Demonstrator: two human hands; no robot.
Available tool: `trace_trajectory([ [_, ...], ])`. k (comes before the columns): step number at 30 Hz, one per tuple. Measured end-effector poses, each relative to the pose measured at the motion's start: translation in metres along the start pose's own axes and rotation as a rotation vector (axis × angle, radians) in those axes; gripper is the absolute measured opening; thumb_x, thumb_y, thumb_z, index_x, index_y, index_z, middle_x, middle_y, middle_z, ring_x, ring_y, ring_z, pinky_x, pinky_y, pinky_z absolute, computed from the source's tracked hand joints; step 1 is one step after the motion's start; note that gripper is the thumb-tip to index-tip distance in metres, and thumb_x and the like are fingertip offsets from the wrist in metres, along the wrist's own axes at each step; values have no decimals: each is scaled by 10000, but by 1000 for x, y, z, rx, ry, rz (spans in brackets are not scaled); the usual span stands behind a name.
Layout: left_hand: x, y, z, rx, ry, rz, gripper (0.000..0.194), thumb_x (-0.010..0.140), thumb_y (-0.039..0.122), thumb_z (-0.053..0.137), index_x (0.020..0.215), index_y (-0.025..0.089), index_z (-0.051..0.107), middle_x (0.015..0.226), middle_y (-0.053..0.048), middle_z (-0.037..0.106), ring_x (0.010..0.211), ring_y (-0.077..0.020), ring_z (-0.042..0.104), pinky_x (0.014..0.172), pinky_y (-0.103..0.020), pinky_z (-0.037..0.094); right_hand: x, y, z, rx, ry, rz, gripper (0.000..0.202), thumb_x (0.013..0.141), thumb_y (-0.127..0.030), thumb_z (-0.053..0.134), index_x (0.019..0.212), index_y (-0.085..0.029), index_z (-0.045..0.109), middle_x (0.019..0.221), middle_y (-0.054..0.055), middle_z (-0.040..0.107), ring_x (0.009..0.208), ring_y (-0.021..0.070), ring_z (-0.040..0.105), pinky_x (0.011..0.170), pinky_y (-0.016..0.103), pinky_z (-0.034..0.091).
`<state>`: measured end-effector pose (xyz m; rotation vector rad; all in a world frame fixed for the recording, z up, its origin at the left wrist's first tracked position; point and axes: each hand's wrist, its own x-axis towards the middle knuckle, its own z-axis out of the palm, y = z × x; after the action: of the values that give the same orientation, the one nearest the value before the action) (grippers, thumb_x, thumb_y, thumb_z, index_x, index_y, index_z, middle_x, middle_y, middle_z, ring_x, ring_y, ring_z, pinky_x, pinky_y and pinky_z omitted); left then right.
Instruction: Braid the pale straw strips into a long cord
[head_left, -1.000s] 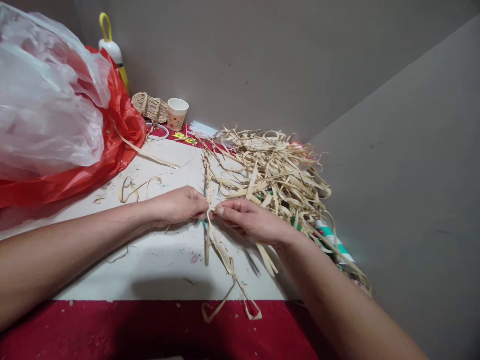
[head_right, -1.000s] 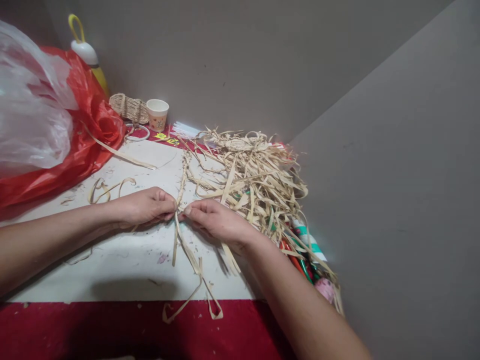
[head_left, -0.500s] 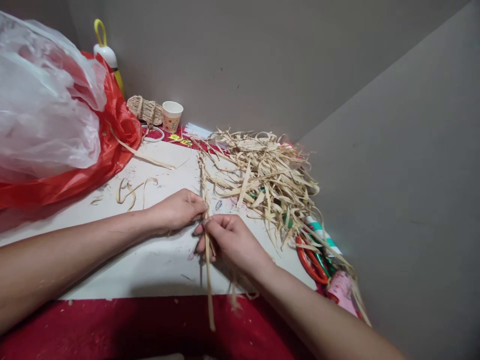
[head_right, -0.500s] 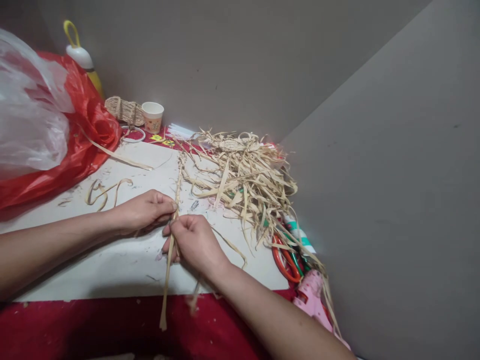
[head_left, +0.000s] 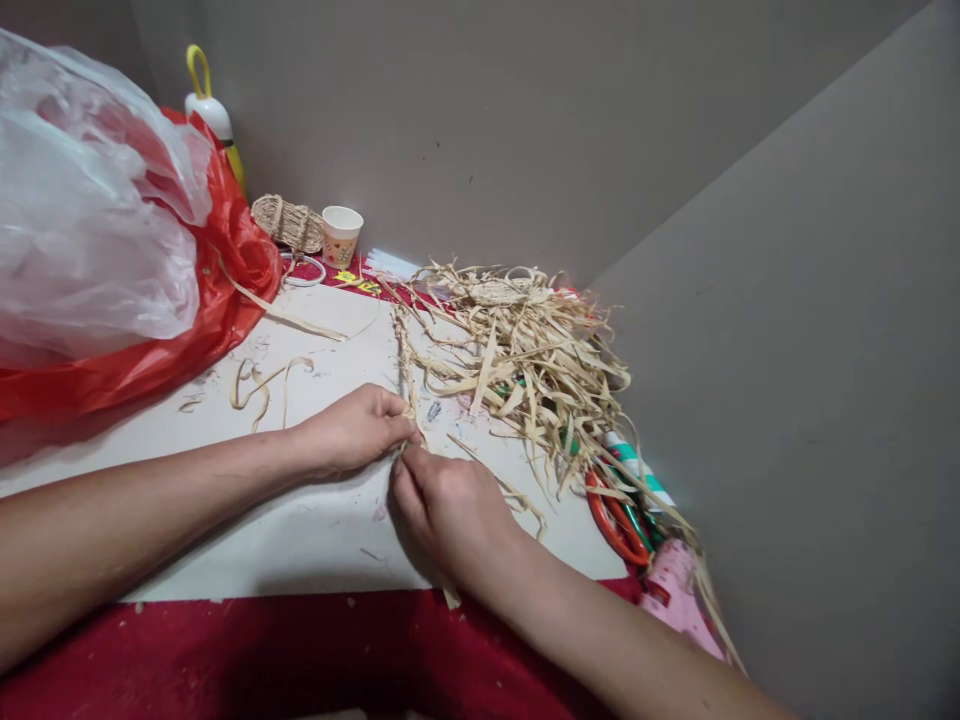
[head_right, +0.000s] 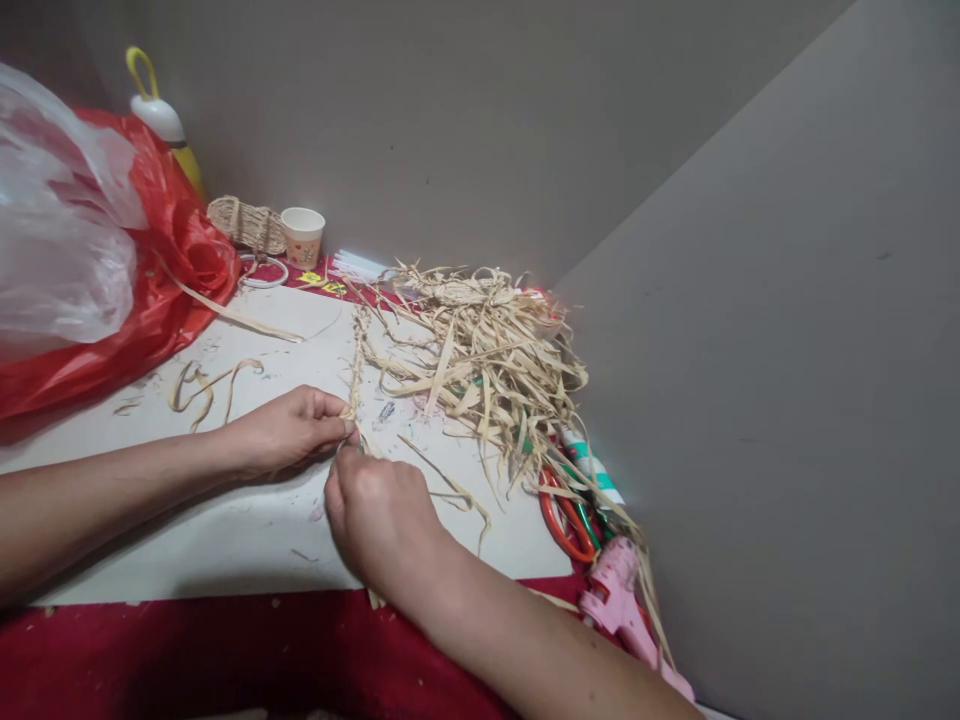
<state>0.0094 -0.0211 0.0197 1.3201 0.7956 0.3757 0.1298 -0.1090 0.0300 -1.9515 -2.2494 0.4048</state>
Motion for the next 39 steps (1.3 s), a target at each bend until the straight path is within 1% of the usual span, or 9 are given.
trace_trajectory([
  [5,0,4,-6,-55,-70,-51,148,760,257,527,689,136,572,397,87,329,327,-36,211,361,-210,104,-21,1,-36,213,-125,-126,362,885,-393,473,606,-186,575,531,24,556,454,106,420,488,256,241],
  [9,0,7,-12,-146,-150,-62,153,771,267,538,665,156,536,426,81,355,322,-37,228,346,-204,134,-9,24,-59,513,209,52,332,884,-407,475,699,-174,623,592,31,586,549,130,512,524,239,353],
  [11,0,8,-15,-163,-178,-60,157,766,270,553,658,160,523,454,79,370,330,-33,239,344,-195,156,5,36,-55,669,222,105,265,863,-406,513,863,-175,641,776,54,646,711,156,583,625,247,421],
  [13,0,9,-16,-157,-190,-53,162,763,284,563,669,157,527,457,81,363,333,-31,231,344,-192,158,18,42,-44,841,72,111,277,851,-417,528,948,-174,623,858,58,646,796,162,600,685,255,444],
  [18,1,7,-16,-66,-225,11,264,791,343,542,634,131,536,465,62,380,369,-31,221,379,-201,137,34,38,-20,1093,-326,89,342,872,-480,452,771,-162,529,598,-33,483,451,68,400,443,199,331],
  [23,5,3,-21,162,-192,101,239,801,311,506,667,129,584,504,58,383,451,-54,273,447,-195,206,41,41,-17,924,-295,64,381,845,-484,483,664,-154,538,512,-63,340,446,60,273,410,200,205],
  [30,-2,5,-23,498,-158,196,280,818,287,417,754,137,646,628,17,547,570,-91,430,547,-189,328,44,37,-6,1206,-333,262,330,800,-361,512,535,-181,432,396,-99,254,333,38,157,335,195,104],
  [35,-10,16,-18,504,-201,10,243,811,274,383,707,153,567,505,28,504,409,-88,398,427,-199,302,41,27,-1,1310,-243,359,231,756,-270,488,554,-162,511,366,-97,278,307,33,148,318,188,70],
  [39,-13,16,-13,417,-285,-158,290,849,315,312,710,156,510,461,-4,530,320,-113,421,365,-219,316,39,23,2,1446,-245,388,319,755,-295,527,497,-186,375,372,-100,262,320,26,141,314,170,81],
])
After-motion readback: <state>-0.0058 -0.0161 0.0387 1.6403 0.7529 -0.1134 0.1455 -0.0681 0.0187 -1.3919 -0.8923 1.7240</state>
